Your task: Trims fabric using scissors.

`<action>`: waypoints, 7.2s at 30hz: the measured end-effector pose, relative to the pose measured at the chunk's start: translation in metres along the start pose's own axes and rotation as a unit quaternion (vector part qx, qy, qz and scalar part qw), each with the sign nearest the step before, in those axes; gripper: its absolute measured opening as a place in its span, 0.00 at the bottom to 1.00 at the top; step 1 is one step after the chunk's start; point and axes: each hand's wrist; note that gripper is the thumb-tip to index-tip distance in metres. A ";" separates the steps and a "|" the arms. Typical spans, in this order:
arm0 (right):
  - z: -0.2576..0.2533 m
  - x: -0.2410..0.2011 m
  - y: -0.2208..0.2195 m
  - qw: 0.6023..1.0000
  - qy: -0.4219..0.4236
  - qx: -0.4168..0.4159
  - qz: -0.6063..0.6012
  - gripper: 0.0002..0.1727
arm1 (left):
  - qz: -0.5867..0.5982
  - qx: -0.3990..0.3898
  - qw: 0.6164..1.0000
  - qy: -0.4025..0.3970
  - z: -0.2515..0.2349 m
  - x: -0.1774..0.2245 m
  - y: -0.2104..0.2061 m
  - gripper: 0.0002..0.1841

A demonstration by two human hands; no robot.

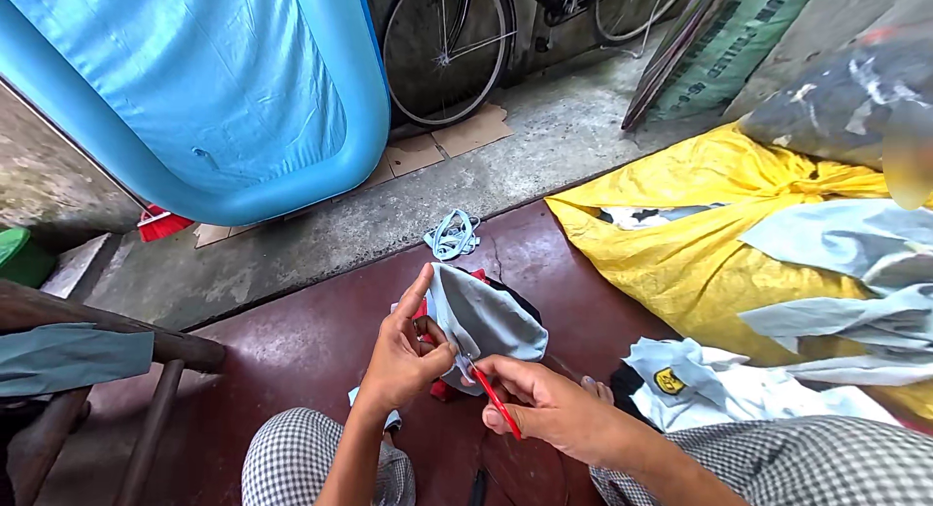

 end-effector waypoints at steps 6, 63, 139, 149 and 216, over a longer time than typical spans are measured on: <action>-0.002 -0.001 -0.006 0.999 0.025 -0.018 -0.034 0.28 | 0.000 0.000 1.000 -0.018 0.000 -0.003 -0.001 0.56; -0.009 0.005 -0.009 0.994 0.072 0.078 0.003 0.29 | -0.038 -0.080 0.996 0.001 0.005 -0.006 -0.015 0.64; 0.002 0.005 -0.007 0.977 -0.084 0.096 0.170 0.32 | 0.014 0.049 0.999 0.009 -0.003 -0.017 -0.006 0.49; 0.002 0.004 -0.006 0.985 -0.062 0.074 0.145 0.35 | -0.004 -0.005 1.000 0.007 0.000 -0.014 -0.008 0.54; 0.004 0.001 0.006 0.996 -0.013 0.086 0.012 0.27 | 0.053 -0.183 0.982 0.005 -0.003 -0.030 -0.008 0.66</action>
Point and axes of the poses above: each hand's wrist, its own z-axis away from the middle knuckle, its own y-axis out of the back of the hand, x = y × z, and after that the axes turned 15 degrees about -x, right-handed
